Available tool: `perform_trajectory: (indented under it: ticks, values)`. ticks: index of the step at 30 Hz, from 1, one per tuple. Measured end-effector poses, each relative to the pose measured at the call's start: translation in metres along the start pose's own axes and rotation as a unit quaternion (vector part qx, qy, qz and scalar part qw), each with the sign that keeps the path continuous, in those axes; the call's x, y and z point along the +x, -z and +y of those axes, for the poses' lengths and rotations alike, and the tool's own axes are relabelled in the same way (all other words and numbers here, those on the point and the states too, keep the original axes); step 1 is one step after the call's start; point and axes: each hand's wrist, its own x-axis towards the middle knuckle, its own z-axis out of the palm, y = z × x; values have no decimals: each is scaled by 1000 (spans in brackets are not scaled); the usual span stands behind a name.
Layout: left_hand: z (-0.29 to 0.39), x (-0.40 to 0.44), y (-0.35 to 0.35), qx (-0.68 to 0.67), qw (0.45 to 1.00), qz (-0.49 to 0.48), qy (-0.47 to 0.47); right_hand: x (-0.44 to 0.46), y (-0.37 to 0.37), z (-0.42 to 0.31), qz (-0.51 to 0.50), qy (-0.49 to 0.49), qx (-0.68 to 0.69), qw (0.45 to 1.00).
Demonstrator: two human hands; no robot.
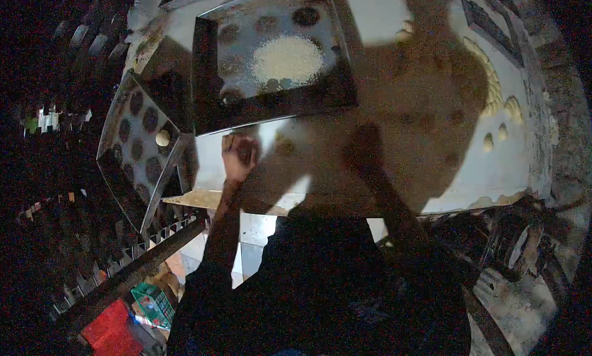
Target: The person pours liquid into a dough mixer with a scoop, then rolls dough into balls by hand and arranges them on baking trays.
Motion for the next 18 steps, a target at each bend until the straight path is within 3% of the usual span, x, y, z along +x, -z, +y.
perform_trajectory:
  ticks: [2,3,4,5,6,9,11,12,14,15,16,18]
  values:
    - [25,-4,-19,-43,998,3,43,-12,-37,-33,-53,5,-4,999]
    - [34,-19,-19,-47,996,-44,63,-14,-38,-33,-76,6,-6,997]
    - [25,-48,-25,-18,999,-18,30,-16,-39,-34,-100,7,-8,995]
    - [8,-78,-30,10,1000,9,-4,-15,-30,-17,-45,44,11,998]
    - [-4,-99,-23,68,995,-66,6,-16,-15,0,8,81,30,996]
    - [-17,-75,25,131,980,-151,14,-18,19,38,162,189,88,964]
    - [-32,-39,13,145,988,-2,-46,-8,20,20,130,149,124,972]
    - [-31,-25,-2,53,997,-17,58,-1,19,0,100,105,156,977]
    - [-4,-20,-27,-145,959,108,217,15,21,-32,46,21,210,976]
    - [-2,-24,-42,-274,909,162,269,21,25,-32,21,-15,231,973]
    - [23,-26,-39,-378,847,148,344,18,33,-23,25,-10,226,974]
    - [51,-50,-22,-152,956,12,252,-6,51,-5,-44,-1,296,954]
